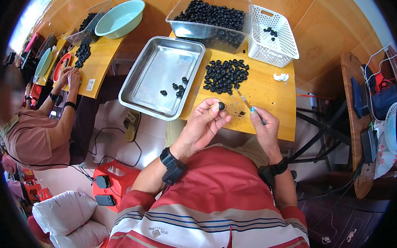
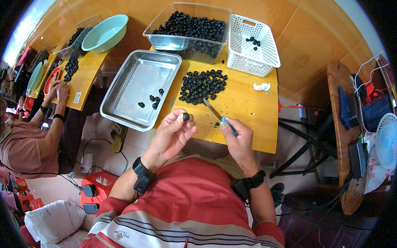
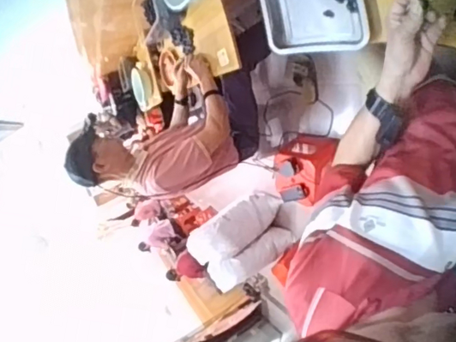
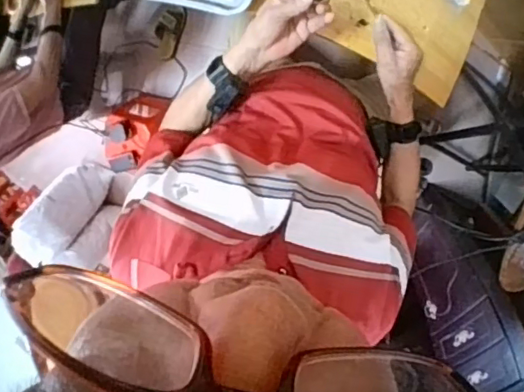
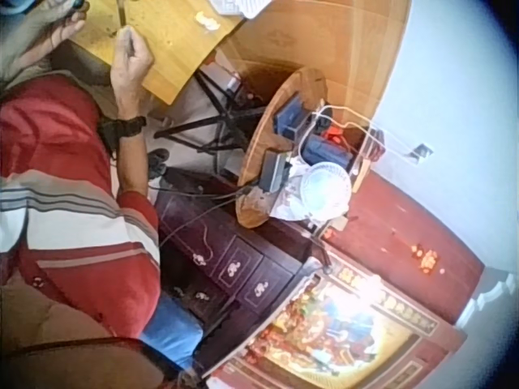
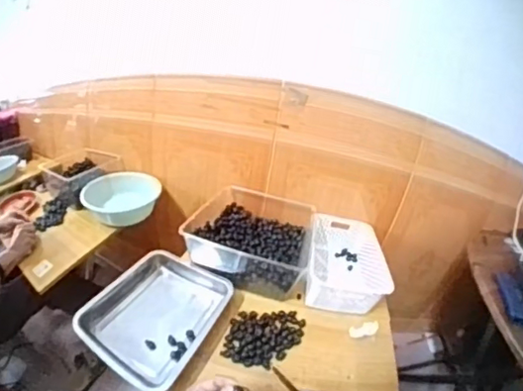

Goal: Cleaning and sorting small black olives by hand and with a small knife.

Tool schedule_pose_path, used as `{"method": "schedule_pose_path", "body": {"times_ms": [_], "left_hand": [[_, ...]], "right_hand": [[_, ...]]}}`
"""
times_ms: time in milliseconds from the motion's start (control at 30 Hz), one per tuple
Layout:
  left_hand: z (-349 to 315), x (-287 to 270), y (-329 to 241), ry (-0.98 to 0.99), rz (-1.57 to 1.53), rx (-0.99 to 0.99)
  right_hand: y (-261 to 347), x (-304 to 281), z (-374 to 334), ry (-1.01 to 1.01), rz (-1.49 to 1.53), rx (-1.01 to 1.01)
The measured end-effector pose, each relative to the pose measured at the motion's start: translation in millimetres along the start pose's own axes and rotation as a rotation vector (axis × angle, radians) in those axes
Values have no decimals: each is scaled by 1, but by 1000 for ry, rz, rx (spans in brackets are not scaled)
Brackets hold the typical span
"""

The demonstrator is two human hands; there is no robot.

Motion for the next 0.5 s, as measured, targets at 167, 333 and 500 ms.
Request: {"method": "schedule_pose_path", "body": {"times_ms": [167,333,500], "left_hand": [[-5,-3,-4,-70,71,24],[-18,-4,-38,-164,578,208],[-25,11,-93,-272,1574,653]], "right_hand": [[-4,2,2,-3,5,11],[-39,-2,4,-84,-4,42],[-62,-5,6,-149,-75,111]]}}
Point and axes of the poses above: each hand's wrist, its own z-axis towards the middle knuckle, its own x-axis out of the palm, y = z × x, the point moved 4 cm from there along z, towards the middle knuckle, and after that the axes turned 11 degrees about -z, right-handed, at the moved point
